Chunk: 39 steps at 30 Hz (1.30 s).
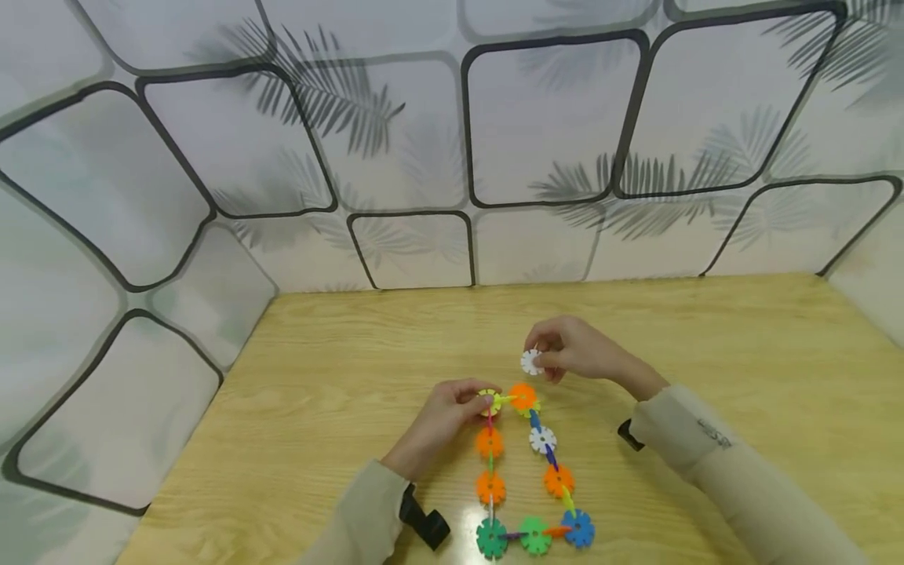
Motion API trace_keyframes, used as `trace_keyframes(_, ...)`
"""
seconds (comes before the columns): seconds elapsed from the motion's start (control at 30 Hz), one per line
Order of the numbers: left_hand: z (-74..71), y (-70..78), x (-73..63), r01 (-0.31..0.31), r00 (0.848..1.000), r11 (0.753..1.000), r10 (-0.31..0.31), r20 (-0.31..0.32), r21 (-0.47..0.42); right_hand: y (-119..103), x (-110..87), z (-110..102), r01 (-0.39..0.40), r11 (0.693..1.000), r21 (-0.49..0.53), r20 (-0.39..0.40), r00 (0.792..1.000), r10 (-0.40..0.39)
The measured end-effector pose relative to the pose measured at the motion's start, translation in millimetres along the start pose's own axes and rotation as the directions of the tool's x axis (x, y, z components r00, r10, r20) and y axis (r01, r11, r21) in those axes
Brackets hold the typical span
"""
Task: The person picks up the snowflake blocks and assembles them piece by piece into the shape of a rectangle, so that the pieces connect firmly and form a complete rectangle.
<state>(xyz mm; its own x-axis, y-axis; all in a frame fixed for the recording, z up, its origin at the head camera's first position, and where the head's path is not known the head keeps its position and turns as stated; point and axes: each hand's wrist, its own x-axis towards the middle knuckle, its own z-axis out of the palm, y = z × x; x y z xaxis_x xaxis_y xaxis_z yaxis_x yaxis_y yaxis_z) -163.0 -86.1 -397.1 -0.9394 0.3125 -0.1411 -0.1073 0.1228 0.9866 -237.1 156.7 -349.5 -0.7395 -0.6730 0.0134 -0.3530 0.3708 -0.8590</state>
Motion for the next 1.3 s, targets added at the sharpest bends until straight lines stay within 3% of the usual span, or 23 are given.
trace_keyframes(0.23, 13.0, 0.2, 15.2, -0.014, 0.999, 1.000, 0.014, 0.029, -0.004, 7.1, -19.6, -8.2, -0.040, 0.998, 0.046, -0.049, 0.998, 0.043)
trace_keyframes(0.5, 21.6, 3.1, 25.5, 0.016, 0.998, 0.999, -0.014, 0.056, -0.036, 11.8, -31.6, -9.7, -0.056, 0.994, 0.094, -0.078, 0.995, 0.063)
trace_keyframes(0.8, 18.5, 0.4, 24.4, -0.011, 1.000, 0.999, 0.012, 0.015, -0.045, 17.8, -39.6, -9.4, -0.040, 0.987, 0.155, -0.087, 0.995, 0.054)
trace_keyframes(1.3, 9.8, 2.1, 20.7, 0.025, 1.000, 0.999, -0.026, -0.015, -0.043, 21.5, -39.5, -0.2, 0.039, 0.986, 0.163, -0.094, 0.995, -0.024)
